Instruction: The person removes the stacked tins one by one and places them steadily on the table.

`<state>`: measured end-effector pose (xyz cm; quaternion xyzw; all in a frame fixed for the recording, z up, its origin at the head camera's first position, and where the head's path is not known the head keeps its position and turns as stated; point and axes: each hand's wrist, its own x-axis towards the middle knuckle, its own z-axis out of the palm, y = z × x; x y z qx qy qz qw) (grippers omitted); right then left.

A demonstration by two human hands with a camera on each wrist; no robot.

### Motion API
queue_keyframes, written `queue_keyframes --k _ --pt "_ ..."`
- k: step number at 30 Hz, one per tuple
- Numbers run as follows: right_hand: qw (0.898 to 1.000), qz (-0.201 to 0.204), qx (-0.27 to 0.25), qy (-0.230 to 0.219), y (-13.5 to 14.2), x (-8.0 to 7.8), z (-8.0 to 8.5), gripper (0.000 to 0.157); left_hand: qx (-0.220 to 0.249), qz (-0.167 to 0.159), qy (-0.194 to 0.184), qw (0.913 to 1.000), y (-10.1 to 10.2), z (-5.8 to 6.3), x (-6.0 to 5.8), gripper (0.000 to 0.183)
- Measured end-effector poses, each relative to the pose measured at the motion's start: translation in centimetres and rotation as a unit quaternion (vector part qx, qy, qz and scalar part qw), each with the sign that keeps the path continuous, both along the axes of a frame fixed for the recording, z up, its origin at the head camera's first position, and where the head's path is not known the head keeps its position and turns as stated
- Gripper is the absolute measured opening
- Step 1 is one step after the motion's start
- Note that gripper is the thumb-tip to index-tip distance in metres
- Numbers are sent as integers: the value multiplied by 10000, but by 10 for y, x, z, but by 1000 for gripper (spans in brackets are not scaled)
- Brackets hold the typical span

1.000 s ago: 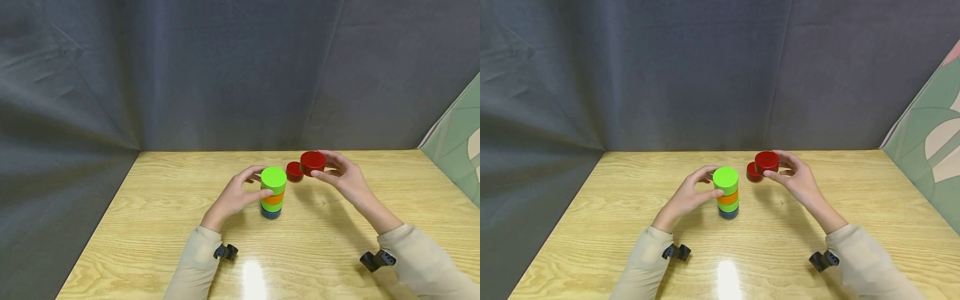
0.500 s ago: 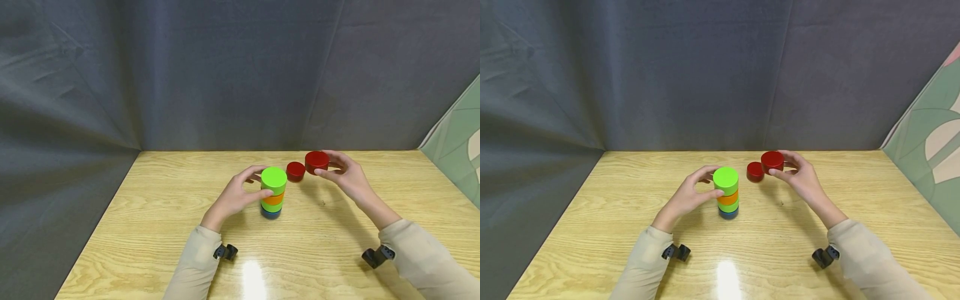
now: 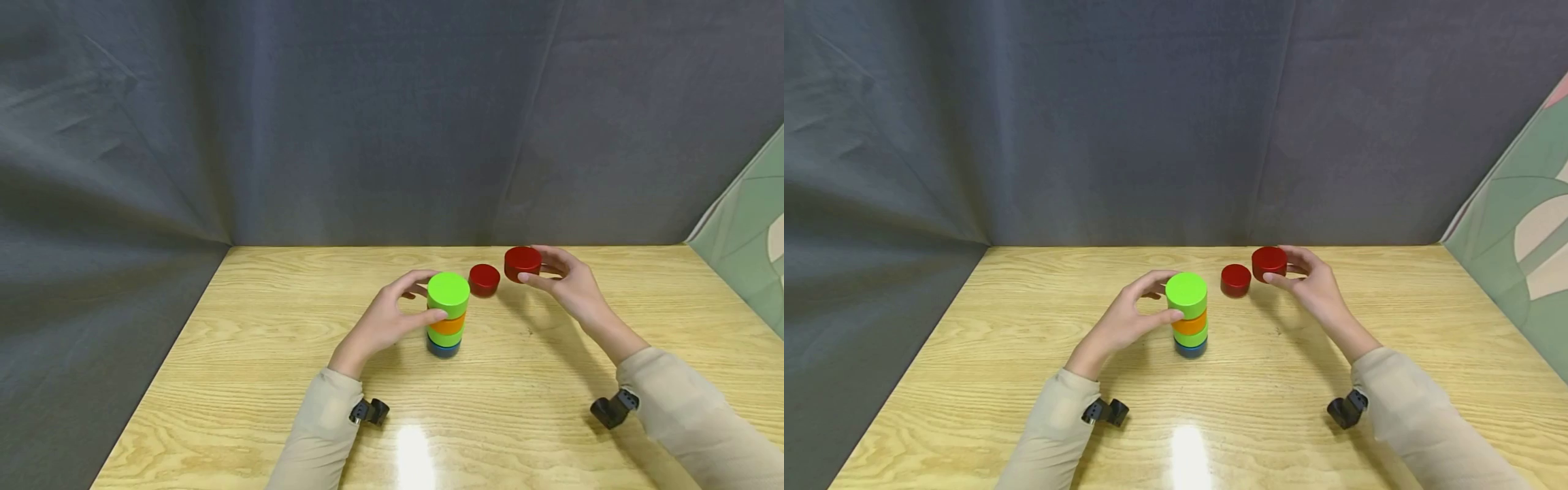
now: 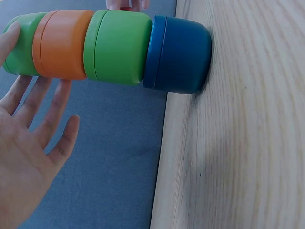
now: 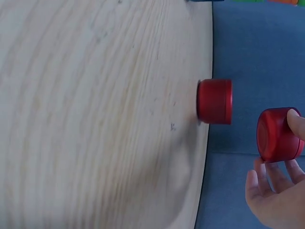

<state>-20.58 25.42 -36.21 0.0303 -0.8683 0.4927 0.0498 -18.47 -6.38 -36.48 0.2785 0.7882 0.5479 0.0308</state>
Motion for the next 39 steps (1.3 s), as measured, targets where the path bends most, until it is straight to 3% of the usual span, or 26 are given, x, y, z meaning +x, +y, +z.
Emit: queue_keyframes --k 7,23,39 --pt "9997 -23 90 -215 7 -8 -7 70 60 -46 -6 10000 1 0 -1 55" --pt "9997 143 40 -207 17 -26 -22 68 1 -24 20 10000 1 0 -1 55" --pt "9966 413 76 -710 19 -34 -32 66 37 -15 -2 10000 1 -2 -1 55"
